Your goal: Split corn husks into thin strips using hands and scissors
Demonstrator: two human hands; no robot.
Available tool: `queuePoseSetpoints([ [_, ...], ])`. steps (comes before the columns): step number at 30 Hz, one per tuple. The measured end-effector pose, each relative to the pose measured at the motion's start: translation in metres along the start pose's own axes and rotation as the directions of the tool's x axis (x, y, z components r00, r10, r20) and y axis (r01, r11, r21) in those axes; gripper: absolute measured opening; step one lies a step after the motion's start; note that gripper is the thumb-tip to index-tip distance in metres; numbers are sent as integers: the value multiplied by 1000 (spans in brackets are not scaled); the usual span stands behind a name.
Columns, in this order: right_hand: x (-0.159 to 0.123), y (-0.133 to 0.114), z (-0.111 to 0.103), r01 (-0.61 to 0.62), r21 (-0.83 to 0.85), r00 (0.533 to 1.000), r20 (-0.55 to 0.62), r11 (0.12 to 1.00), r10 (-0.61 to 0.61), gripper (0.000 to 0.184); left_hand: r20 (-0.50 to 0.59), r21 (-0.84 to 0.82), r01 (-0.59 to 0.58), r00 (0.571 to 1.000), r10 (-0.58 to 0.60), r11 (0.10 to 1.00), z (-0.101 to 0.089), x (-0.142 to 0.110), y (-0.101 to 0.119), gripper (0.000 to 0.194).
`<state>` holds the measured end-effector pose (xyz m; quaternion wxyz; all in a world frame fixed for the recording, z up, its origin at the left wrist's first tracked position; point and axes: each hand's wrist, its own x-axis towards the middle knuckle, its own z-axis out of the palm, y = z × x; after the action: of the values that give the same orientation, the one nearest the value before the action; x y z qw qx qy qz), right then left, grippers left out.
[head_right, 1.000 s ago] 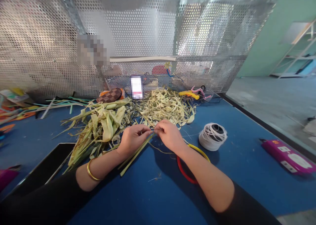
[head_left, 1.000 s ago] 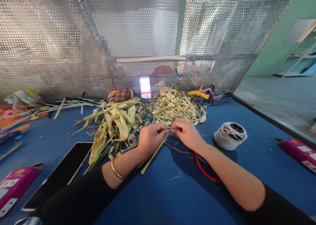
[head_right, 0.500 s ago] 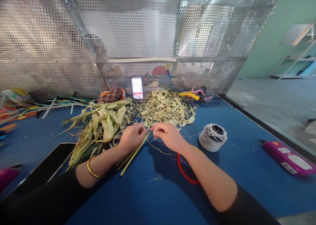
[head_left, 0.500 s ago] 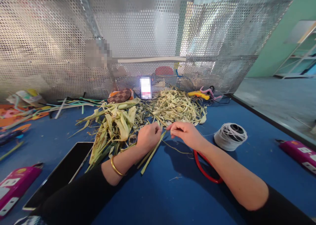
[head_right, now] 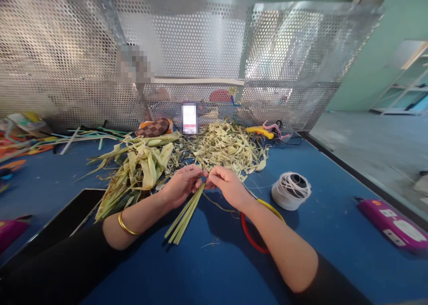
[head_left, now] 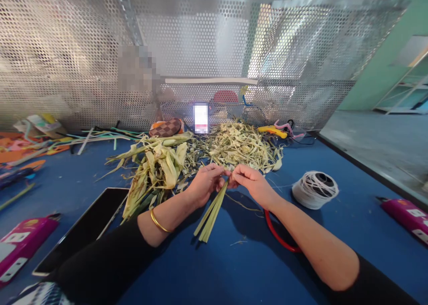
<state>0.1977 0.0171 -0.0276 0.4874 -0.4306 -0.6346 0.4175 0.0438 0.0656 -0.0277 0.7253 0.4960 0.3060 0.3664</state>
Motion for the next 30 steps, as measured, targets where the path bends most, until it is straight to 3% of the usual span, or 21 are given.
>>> queuePoseSetpoints([
  [8, -1, -3, -4, 19, -228, 999, 35, 973, -12, 19, -14, 246, -110, 993, 117, 963, 4, 0, -1, 15],
  [14, -1, 0, -6, 6, -259, 999, 49, 966, 7, 19, -26, 311, -104, 993, 118, 945, 3, 2, -3, 16],
  [25, -1, 3, -3, -125, -154, 990, 47, 980, 134, 14, -6, 349, -13, 1000, 16, 937, -4, 4, -4, 18],
  [30, -1, 1, -7, -29, -269, 1000, -11, 963, 27, 15, -1, 301, 80, 996, -84, 950, -5, 2, 2, 22],
])
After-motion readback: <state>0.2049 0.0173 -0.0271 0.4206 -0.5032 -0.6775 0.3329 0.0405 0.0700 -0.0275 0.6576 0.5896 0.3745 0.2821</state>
